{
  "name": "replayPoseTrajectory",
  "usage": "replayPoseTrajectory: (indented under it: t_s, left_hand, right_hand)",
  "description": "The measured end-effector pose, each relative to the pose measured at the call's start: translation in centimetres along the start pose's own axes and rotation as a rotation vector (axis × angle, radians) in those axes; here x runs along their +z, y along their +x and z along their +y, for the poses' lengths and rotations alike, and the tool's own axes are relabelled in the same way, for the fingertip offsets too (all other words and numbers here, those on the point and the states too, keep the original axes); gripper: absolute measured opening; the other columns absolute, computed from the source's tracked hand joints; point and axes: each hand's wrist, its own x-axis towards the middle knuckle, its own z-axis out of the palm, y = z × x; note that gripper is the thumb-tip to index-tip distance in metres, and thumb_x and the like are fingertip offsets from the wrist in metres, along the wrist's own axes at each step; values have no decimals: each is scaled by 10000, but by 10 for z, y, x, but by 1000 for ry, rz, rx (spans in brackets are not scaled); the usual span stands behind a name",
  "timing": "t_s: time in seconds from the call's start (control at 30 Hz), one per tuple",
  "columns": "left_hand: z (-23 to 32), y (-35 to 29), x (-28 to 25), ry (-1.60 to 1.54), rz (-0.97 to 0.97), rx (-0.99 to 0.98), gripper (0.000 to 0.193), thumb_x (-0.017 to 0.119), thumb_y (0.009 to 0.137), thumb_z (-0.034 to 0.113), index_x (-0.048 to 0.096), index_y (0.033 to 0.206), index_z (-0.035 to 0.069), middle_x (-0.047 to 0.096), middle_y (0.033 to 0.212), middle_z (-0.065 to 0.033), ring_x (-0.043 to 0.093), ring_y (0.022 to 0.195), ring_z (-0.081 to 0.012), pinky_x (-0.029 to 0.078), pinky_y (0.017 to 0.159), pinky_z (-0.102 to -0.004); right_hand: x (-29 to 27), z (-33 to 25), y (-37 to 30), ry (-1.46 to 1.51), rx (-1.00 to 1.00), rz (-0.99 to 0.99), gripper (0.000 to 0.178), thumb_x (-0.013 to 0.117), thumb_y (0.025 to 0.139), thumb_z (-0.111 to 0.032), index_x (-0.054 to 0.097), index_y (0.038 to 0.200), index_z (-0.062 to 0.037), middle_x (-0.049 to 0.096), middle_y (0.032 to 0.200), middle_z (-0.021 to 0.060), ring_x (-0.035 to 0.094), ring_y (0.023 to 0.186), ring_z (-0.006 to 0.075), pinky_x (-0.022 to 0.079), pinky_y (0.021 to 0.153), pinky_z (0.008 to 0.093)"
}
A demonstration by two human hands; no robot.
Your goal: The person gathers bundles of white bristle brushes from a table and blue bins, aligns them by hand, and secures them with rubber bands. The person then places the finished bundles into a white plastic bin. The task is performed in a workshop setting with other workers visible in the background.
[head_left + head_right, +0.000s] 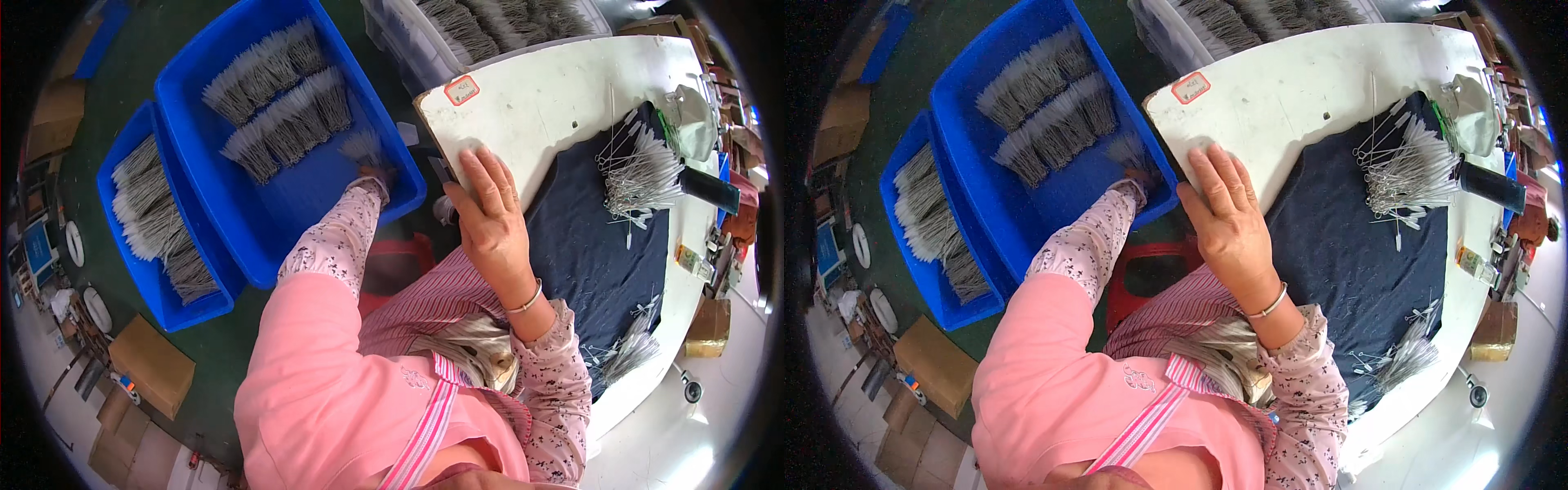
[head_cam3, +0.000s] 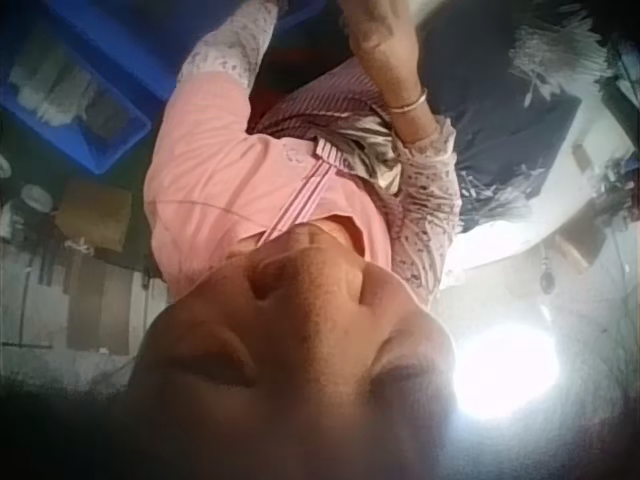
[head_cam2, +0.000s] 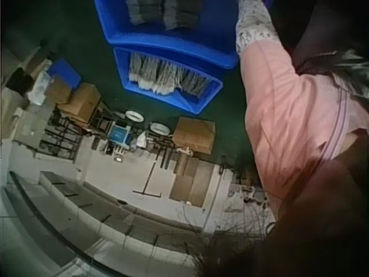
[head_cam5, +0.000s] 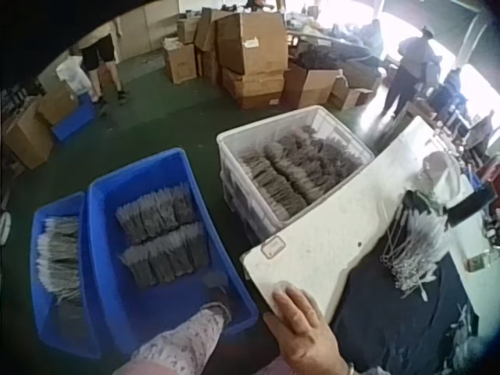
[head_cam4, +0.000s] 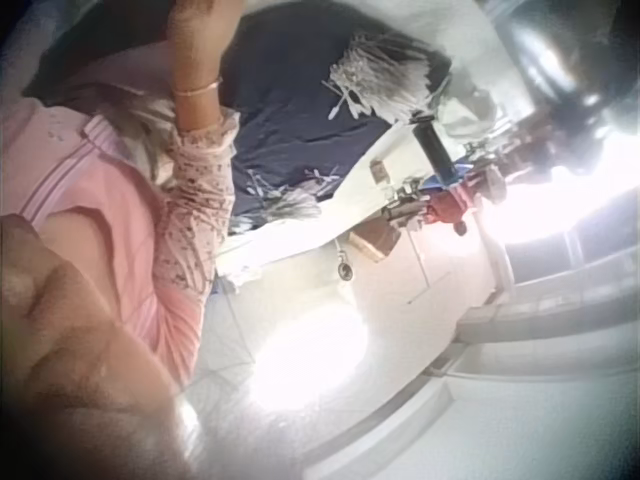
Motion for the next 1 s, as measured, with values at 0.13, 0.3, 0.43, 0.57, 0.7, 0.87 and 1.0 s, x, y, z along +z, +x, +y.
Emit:
replayPoseTrajectory:
  t_s: [0.13, 0.3, 0.43, 0.57, 0.7, 0.87, 1.0]
  left_hand:
    - [-1, 7, 6, 76, -46, 54, 434, 605, 783, 162, 457, 1139, -39, 542, 1076, -149, 546, 908, -227, 444, 822, -336]
    - [-1, 17, -15, 143, -87, 143, 477, 608, 778, 143, 438, 1176, -58, 538, 1111, -163, 546, 927, -235, 444, 838, -340]
    - [2, 18, -39, 190, -55, 169, 512, 610, 774, 127, 422, 1207, -73, 534, 1140, -173, 546, 943, -241, 445, 850, -343]
    - [25, 14, -74, 157, 221, 307, 548, 612, 770, 112, 406, 1237, -88, 531, 1168, -184, 547, 958, -247, 445, 863, -346]
    - [102, -86, -93, -412, 414, 1015, 497, 604, 795, 79, 429, 1233, -77, 560, 999, -105, 534, 861, -213, 458, 819, -328]
    - [174, -298, -44, -433, -149, 1444, 429, 597, 838, 119, 477, 1222, -31, 549, 981, -65, 523, 860, -140, 446, 754, -259]
    - [194, -363, 33, -22, -638, 1239, 535, 649, 795, 220, 488, 1229, -48, 568, 952, -46, 526, 740, -116, 434, 592, -253]
  right_hand:
    - [2, 2, -5, 5, -2, -14, 257, 621, 695, -87, 672, 939, -22, 471, 1323, 165, 418, 1257, 350, 340, 1063, 450]
    - [-4, 6, -7, 58, -24, 12, 235, 604, 744, -102, 662, 959, -28, 478, 1307, 151, 408, 1270, 330, 333, 1072, 434]
    - [-7, 6, -12, 38, -49, 65, 214, 575, 764, -120, 648, 943, -28, 468, 1315, 160, 399, 1277, 327, 312, 1084, 438]
    - [-4, 6, -17, 22, -65, 95, 182, 552, 786, -124, 633, 905, -13, 466, 1311, 175, 386, 1286, 332, 298, 1095, 441]
    - [-7, 7, -21, 11, -75, 123, 168, 543, 801, -120, 624, 875, 7, 472, 1303, 187, 381, 1287, 343, 296, 1095, 442]
    - [-4, 10, -23, 43, -98, 197, 175, 574, 789, -120, 650, 888, 3, 499, 1273, 186, 432, 1236, 332, 346, 1047, 424]
    - [-17, 8, -28, 635, 58, 296, 198, 610, 763, -85, 658, 927, 15, 574, 1173, 181, 566, 1066, 314, 456, 915, 408]
